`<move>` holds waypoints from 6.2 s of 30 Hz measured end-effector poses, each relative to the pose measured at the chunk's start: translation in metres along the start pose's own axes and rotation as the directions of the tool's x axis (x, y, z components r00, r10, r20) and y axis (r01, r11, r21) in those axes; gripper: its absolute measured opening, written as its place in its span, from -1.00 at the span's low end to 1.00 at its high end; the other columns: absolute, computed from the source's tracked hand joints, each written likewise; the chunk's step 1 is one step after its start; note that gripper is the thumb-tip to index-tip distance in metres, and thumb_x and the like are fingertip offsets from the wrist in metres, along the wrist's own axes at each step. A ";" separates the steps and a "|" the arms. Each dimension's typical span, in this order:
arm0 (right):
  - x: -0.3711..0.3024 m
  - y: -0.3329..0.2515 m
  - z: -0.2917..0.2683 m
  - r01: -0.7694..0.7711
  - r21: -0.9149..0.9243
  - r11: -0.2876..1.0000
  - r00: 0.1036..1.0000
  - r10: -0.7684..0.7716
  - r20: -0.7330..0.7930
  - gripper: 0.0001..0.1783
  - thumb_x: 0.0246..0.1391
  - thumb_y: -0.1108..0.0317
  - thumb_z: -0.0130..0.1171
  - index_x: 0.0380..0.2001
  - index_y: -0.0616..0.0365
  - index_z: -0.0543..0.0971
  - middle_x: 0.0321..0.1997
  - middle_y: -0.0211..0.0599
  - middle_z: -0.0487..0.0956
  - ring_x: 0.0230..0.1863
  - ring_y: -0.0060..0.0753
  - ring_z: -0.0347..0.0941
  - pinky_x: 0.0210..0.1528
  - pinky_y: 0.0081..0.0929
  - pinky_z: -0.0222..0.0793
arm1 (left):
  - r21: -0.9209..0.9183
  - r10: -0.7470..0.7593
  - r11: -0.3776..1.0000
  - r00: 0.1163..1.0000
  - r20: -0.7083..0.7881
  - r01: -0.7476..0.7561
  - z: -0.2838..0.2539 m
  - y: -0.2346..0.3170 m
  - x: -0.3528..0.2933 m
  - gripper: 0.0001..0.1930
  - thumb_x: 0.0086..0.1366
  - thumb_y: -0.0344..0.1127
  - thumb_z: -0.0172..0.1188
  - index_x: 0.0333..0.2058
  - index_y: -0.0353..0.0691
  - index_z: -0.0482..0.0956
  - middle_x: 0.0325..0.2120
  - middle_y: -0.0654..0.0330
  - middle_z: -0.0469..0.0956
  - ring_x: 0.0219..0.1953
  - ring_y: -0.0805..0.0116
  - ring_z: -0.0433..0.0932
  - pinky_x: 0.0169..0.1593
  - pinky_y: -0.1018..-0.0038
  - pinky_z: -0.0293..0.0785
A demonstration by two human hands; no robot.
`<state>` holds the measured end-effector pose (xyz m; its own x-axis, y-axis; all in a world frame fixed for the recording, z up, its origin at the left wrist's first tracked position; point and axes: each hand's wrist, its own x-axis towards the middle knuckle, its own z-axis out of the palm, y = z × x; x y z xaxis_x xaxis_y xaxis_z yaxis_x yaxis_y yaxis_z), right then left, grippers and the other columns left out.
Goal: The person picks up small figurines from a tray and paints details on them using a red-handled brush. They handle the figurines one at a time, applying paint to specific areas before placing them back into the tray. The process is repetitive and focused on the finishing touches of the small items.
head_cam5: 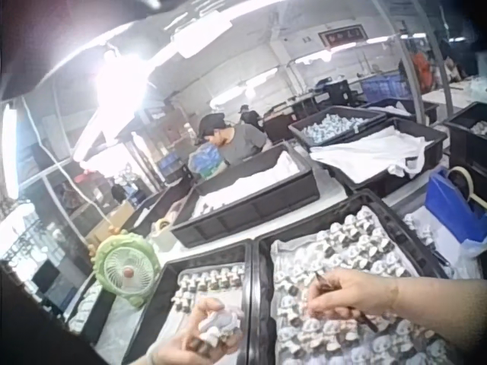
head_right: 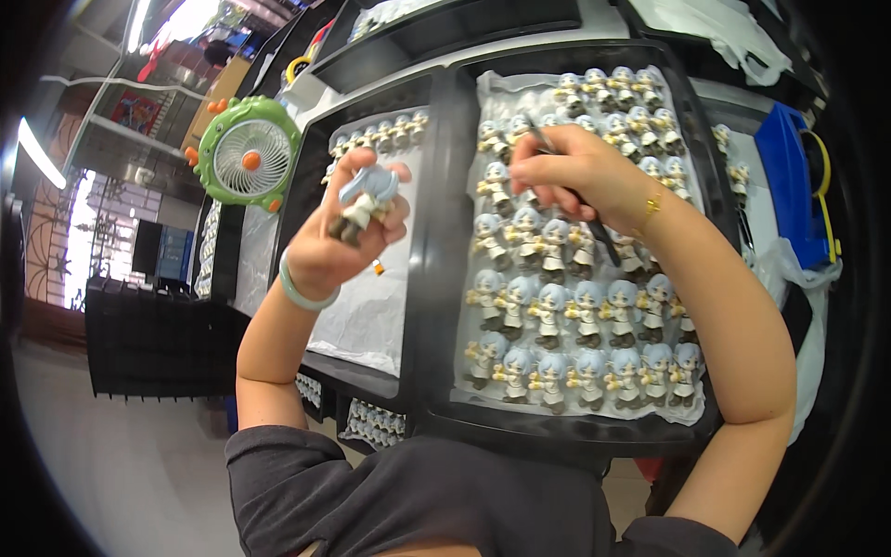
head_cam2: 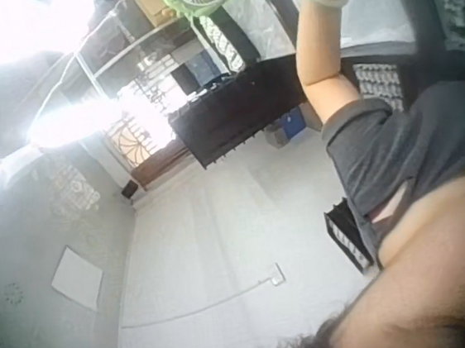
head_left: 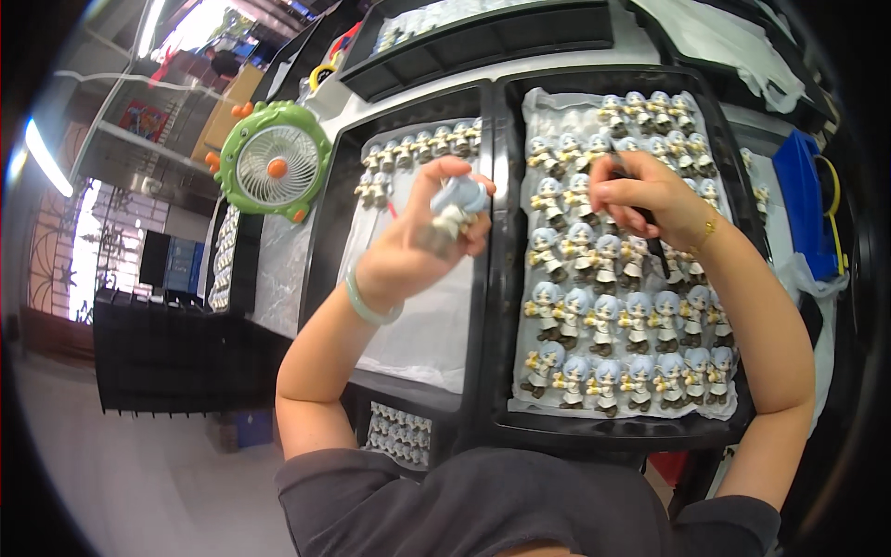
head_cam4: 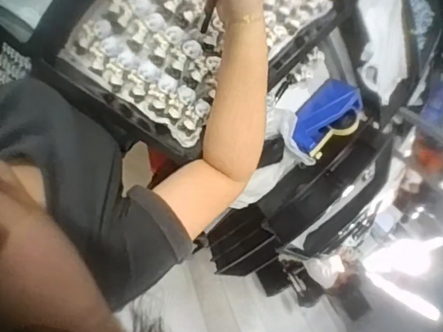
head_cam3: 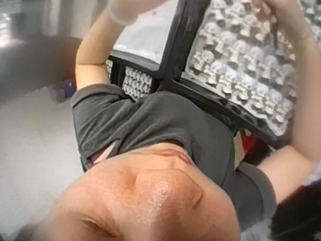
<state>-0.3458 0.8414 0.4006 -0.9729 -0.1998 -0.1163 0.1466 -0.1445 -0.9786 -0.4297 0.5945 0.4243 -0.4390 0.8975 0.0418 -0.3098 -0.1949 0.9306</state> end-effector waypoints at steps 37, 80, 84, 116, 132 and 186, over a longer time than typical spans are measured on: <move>0.005 0.008 0.008 -0.071 -0.036 0.997 0.997 0.070 -0.022 -0.77 -0.12 0.24 0.02 -0.57 0.22 0.36 -0.77 -0.49 0.32 -0.86 -0.87 0.02 -0.85 -0.88 -0.11 | 0.509 0.310 0.845 0.926 -0.214 -0.165 -0.037 0.020 -0.028 -0.36 -0.08 -0.06 0.14 -0.03 -0.24 0.20 -0.21 0.17 0.35 -0.32 0.51 0.26 -0.20 0.61 0.15; 0.001 0.003 0.000 0.054 0.245 0.968 0.994 -0.075 0.077 -0.81 -0.15 0.28 -0.01 -0.66 0.14 0.31 -0.73 -0.38 0.33 -0.83 -0.83 0.11 -0.86 -0.86 -0.07 | 0.983 0.191 0.109 0.967 -0.167 0.148 -0.014 -0.049 0.209 -0.70 0.10 -0.36 -0.10 -0.14 -0.09 0.35 -0.31 0.04 0.41 -0.32 0.27 0.46 -0.23 0.38 0.38; -0.004 -0.007 0.009 0.076 0.234 0.969 0.995 -0.087 0.038 -0.80 -0.15 0.26 0.00 -0.66 0.15 0.32 -0.74 -0.42 0.32 -0.83 -0.82 0.11 -0.85 -0.87 -0.08 | 0.385 -0.052 0.913 0.975 -0.215 0.134 -0.009 -0.003 0.111 -0.60 0.15 -0.35 -0.13 0.01 -0.18 0.19 -0.33 0.18 0.40 -0.30 0.43 0.39 -0.22 0.44 0.35; 0.009 0.014 0.003 0.034 0.129 0.991 0.999 -0.033 -0.009 -0.77 -0.10 0.25 -0.02 -0.62 0.18 0.32 -0.75 -0.45 0.32 -0.84 -0.82 0.05 -0.83 -0.84 -0.08 | 0.998 0.308 -0.034 0.949 0.066 -0.059 0.027 0.011 -0.041 -0.39 -0.41 -0.32 0.23 -0.21 -0.20 0.37 -0.47 0.22 0.22 -0.42 0.31 0.19 -0.26 0.46 0.07; 0.008 0.013 0.003 0.018 0.087 0.996 1.000 -0.016 -0.019 -0.77 -0.11 0.24 -0.02 -0.62 0.18 0.32 -0.77 -0.47 0.31 -0.84 -0.83 0.04 -0.84 -0.84 -0.10 | 0.955 0.424 0.251 0.905 0.038 -0.158 0.001 0.005 -0.035 -0.47 -0.26 -0.12 0.27 -0.23 -0.09 0.33 -0.47 0.24 0.26 -0.41 0.34 0.22 -0.30 0.48 0.12; 0.002 0.004 -0.003 0.345 0.228 0.910 0.932 -0.303 -0.200 -0.88 -0.16 0.35 -0.03 -0.64 0.14 0.34 -0.72 -0.45 0.31 -0.83 -0.79 0.07 -0.84 -0.82 -0.07 | 0.703 0.197 0.711 0.967 -0.163 -0.027 0.000 -0.039 0.187 -0.73 0.15 -0.29 -0.08 -0.13 -0.08 0.29 -0.42 0.08 0.39 -0.34 0.24 0.44 -0.29 0.38 0.37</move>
<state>-0.3474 0.8434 0.3961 -0.9867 0.0512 0.1544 -0.1615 -0.4218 -0.8922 -0.4996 0.7705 0.3961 -0.6228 0.7648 0.1647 0.3842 0.1156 0.9160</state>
